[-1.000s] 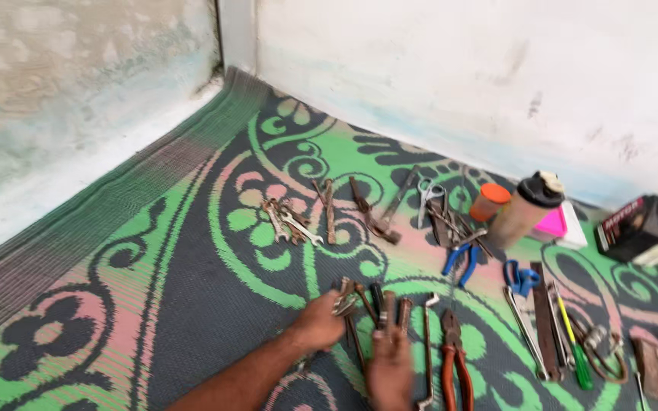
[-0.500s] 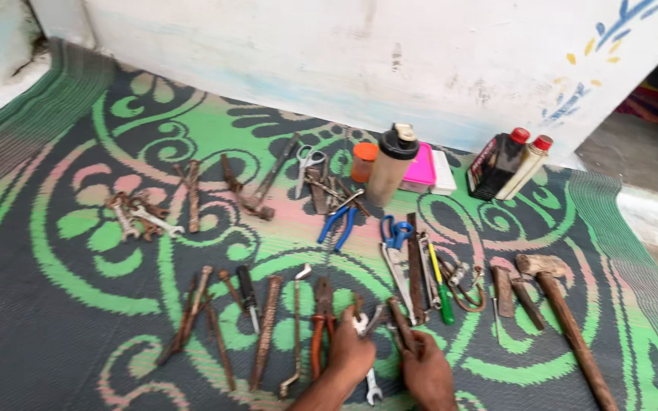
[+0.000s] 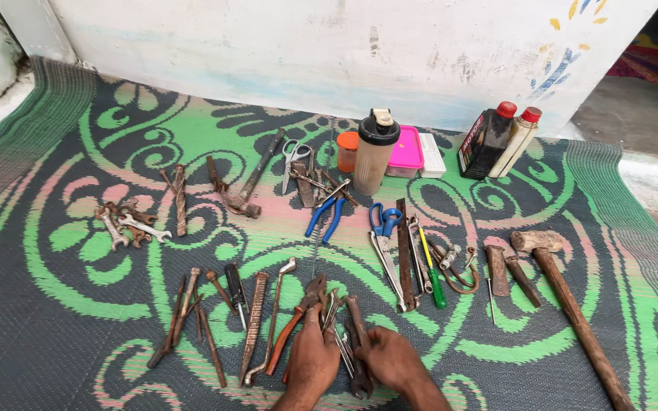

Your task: The person repeatedly picks up various hand tools from a wall shelf and places them on a patterned floor mat. They handle wrenches, pliers, and hammers, moving them between the shelf and the mat multiple times.

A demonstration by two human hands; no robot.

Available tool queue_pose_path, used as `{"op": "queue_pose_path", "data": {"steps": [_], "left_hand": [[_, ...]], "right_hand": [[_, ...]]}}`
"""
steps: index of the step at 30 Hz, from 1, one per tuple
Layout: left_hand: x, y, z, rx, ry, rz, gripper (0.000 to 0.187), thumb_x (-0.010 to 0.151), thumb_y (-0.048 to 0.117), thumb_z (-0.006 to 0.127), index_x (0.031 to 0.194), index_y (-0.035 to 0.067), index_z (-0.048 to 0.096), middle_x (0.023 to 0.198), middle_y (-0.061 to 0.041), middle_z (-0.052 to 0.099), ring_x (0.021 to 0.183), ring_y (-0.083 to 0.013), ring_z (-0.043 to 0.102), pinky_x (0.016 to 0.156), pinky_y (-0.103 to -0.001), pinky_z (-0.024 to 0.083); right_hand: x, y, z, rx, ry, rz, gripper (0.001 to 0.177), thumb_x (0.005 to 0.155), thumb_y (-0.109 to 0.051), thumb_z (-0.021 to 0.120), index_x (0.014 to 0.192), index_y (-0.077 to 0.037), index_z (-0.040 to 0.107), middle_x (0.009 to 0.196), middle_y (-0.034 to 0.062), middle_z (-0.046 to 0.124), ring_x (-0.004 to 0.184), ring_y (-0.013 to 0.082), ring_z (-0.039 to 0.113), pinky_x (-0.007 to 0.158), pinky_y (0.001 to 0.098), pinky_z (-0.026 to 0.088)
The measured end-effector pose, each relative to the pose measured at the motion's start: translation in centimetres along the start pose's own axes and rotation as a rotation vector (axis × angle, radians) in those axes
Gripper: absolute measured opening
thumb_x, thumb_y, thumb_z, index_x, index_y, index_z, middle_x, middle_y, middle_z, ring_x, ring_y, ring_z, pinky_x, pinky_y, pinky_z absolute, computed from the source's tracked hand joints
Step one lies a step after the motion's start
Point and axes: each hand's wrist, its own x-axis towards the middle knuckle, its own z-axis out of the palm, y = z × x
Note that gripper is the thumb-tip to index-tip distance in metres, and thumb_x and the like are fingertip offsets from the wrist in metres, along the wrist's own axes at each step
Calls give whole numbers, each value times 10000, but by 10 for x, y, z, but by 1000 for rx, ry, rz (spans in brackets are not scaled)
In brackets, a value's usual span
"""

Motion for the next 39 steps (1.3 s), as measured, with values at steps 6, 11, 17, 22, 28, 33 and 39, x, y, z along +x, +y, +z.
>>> {"op": "queue_pose_path", "data": {"steps": [6, 11, 17, 22, 28, 33, 39], "left_hand": [[-11, 5, -15, 65, -106, -72, 364, 985, 202, 596, 1327, 91, 545, 947, -150, 768, 863, -318, 769, 782, -490, 550], [-16, 9, -19, 130, -79, 65, 295, 916, 210, 720, 1165, 66, 655, 1012, -107, 755, 934, -272, 768, 839, -445, 592], [-40, 9, -7, 238, -3, 89, 543, 828, 186, 818, 1308, 83, 586, 1253, -126, 643, 1175, -286, 646, 1025, -423, 518], [-53, -3, -3, 275, 90, 218, 624, 809, 166, 833, 1361, 68, 559, 1349, -158, 550, 1293, -310, 538, 1108, -415, 441], [-54, -19, -2, 356, 52, 307, 485, 812, 147, 817, 1241, 43, 617, 1265, -169, 597, 1243, -331, 562, 1086, -449, 444], [-38, -23, 1, 304, 113, 384, 344, 746, 156, 827, 1071, 95, 730, 1156, -144, 633, 1179, -350, 575, 1013, -458, 478], [-12, -33, 15, 364, 81, 253, 424, 727, 249, 846, 1081, 69, 698, 1136, -167, 654, 1144, -357, 609, 988, -486, 489]], "right_hand": [[7, 17, -2, -91, 125, 75, 370, 883, -313, 620, 1179, -125, 737, 885, 117, 817, 927, 271, 783, 917, 416, 564], [15, 19, -2, -27, 205, 53, 384, 886, -316, 621, 1188, -111, 739, 907, 137, 821, 945, 286, 784, 928, 425, 558], [26, 24, 9, 168, 327, -35, 363, 907, -348, 653, 1163, -113, 760, 917, 131, 796, 886, 272, 758, 874, 416, 561], [30, 24, 11, 320, 471, -147, 301, 930, -330, 673, 1078, -98, 795, 939, 120, 741, 854, 279, 739, 825, 412, 555], [18, 26, 12, 306, 495, -9, 263, 899, -323, 698, 1067, -145, 794, 989, 73, 812, 927, 237, 773, 855, 380, 568], [13, 7, 23, 271, 470, -123, 270, 867, -304, 734, 1060, -123, 788, 977, 94, 806, 925, 252, 777, 866, 388, 582], [1, -4, 40, -31, 531, -260, 284, 794, -261, 789, 1057, -157, 762, 1088, 104, 710, 1031, 311, 682, 907, 444, 547]]}}
